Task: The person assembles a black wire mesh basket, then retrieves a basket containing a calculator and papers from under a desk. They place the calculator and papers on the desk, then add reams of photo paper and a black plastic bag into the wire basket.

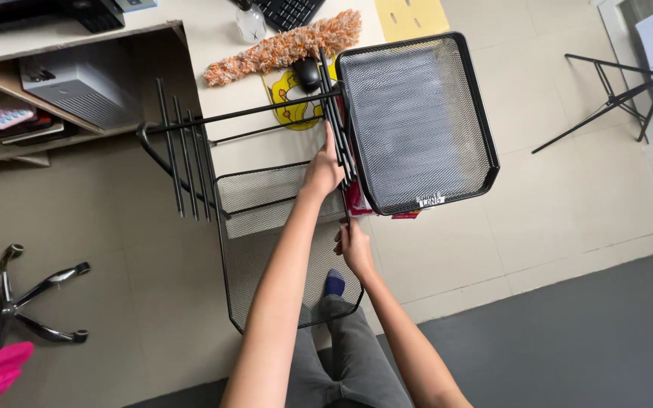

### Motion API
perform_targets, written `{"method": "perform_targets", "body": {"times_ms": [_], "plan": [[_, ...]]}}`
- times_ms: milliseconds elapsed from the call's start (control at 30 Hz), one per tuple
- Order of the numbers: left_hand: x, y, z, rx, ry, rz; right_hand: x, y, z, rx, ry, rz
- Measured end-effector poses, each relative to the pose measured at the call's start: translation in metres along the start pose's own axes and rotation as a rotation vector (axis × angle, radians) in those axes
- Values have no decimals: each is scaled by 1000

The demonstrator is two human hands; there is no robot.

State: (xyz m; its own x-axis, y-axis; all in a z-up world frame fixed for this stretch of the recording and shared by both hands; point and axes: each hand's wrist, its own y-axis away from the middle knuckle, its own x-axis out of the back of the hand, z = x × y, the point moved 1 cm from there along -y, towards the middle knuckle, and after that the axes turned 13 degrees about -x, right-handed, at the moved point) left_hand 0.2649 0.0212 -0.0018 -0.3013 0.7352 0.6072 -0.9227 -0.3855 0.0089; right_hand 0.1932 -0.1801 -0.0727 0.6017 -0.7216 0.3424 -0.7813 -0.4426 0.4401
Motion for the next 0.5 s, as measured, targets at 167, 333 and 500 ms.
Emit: {"method": "perform_targets", "body": {"times_ms": [167, 333, 500], "plan": [[0, 22, -28, -322, 41, 84, 8, 1, 0, 85, 78, 74], [42, 87, -28, -252, 65, 175, 16, 40, -43, 393, 328, 274], [81, 189, -40, -153, 180, 396, -17, 69, -96, 544, 355, 289]]}}
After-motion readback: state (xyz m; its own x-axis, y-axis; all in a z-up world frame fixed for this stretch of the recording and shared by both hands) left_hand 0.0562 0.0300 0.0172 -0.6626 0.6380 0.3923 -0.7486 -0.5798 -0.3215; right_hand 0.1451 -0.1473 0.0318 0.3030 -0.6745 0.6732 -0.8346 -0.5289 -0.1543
